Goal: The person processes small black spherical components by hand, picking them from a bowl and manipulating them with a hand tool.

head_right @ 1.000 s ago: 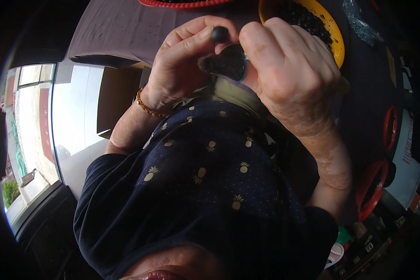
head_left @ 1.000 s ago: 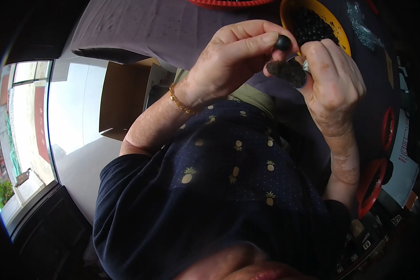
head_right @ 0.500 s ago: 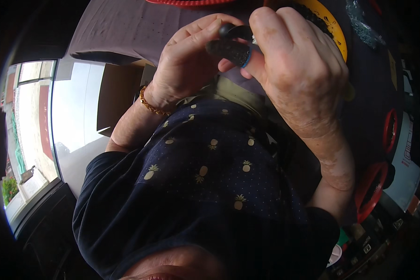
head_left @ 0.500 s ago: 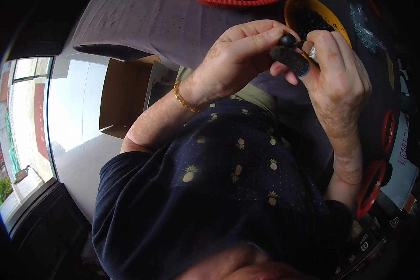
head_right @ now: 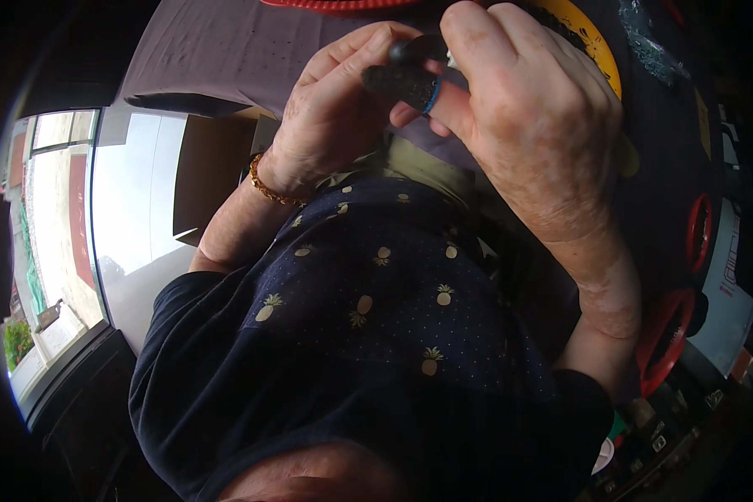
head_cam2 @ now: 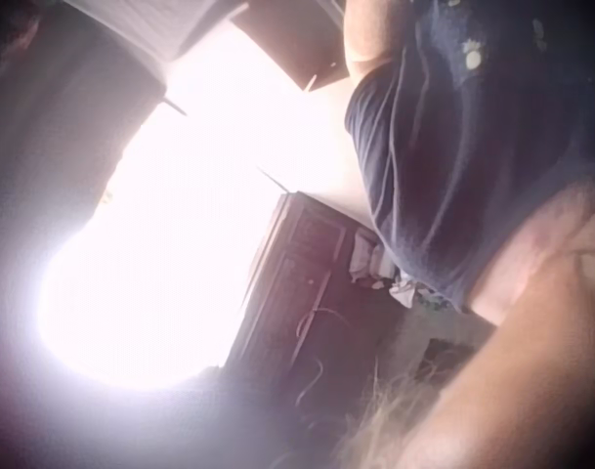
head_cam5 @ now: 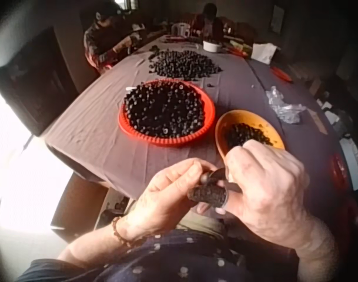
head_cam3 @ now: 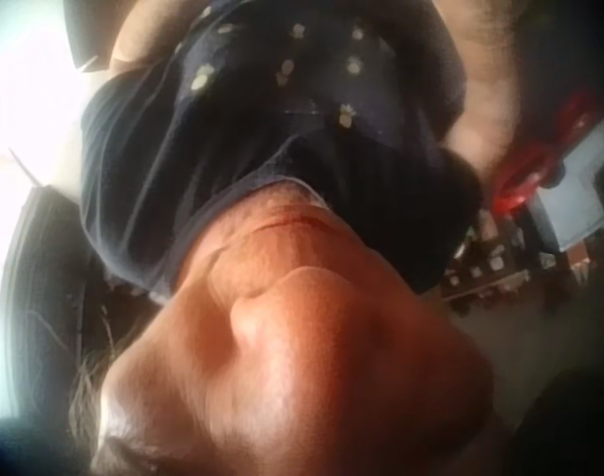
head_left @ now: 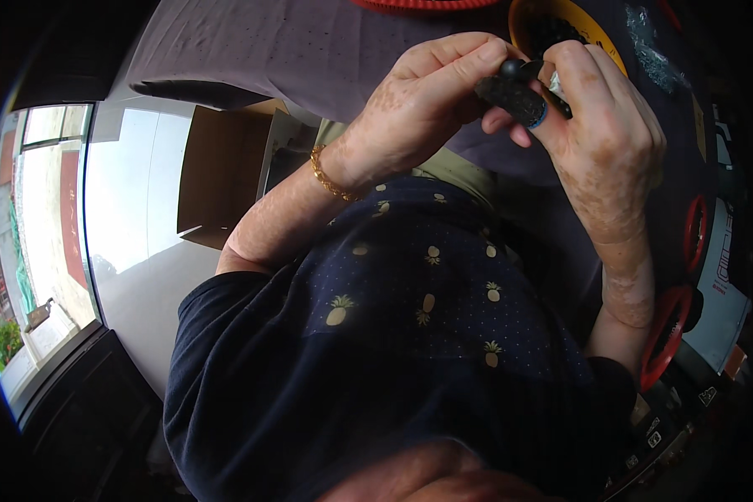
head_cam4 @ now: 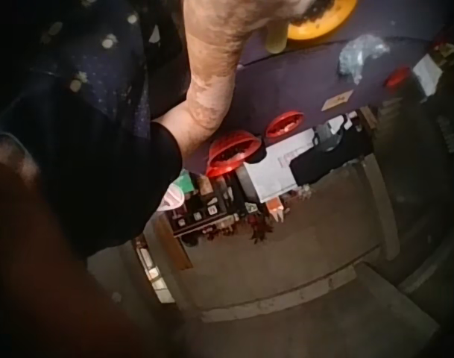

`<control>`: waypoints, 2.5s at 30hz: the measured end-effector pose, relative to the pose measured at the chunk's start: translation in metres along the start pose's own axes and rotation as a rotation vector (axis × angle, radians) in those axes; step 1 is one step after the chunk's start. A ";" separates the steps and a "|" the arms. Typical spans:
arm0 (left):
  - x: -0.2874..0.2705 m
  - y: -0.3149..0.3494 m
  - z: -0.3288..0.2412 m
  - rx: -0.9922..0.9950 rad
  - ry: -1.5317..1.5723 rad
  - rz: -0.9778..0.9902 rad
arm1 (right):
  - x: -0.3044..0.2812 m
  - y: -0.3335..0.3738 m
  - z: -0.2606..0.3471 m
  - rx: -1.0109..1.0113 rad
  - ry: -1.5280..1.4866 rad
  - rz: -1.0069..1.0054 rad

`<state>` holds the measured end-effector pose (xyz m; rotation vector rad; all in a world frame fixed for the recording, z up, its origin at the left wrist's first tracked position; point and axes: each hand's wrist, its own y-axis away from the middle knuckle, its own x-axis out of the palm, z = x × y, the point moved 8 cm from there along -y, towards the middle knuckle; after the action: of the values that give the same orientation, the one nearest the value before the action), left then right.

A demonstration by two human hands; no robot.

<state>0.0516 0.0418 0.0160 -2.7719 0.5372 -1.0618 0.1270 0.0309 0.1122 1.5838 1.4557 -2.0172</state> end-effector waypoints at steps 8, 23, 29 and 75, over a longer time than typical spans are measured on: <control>0.004 -0.001 0.000 -0.005 0.044 0.063 | 0.001 -0.001 0.001 -0.025 -0.052 0.043; 0.005 -0.001 -0.001 0.007 0.129 0.061 | -0.006 -0.002 0.005 -0.044 -0.008 -0.032; 0.004 -0.001 -0.005 0.024 0.073 0.043 | -0.007 -0.004 0.006 -0.040 -0.008 0.000; 0.004 0.000 -0.018 0.198 0.051 0.018 | -0.012 -0.003 0.005 -0.006 0.041 -0.040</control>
<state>0.0425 0.0406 0.0324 -2.5707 0.4355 -1.1194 0.1266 0.0235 0.1228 1.6150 1.5188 -2.0114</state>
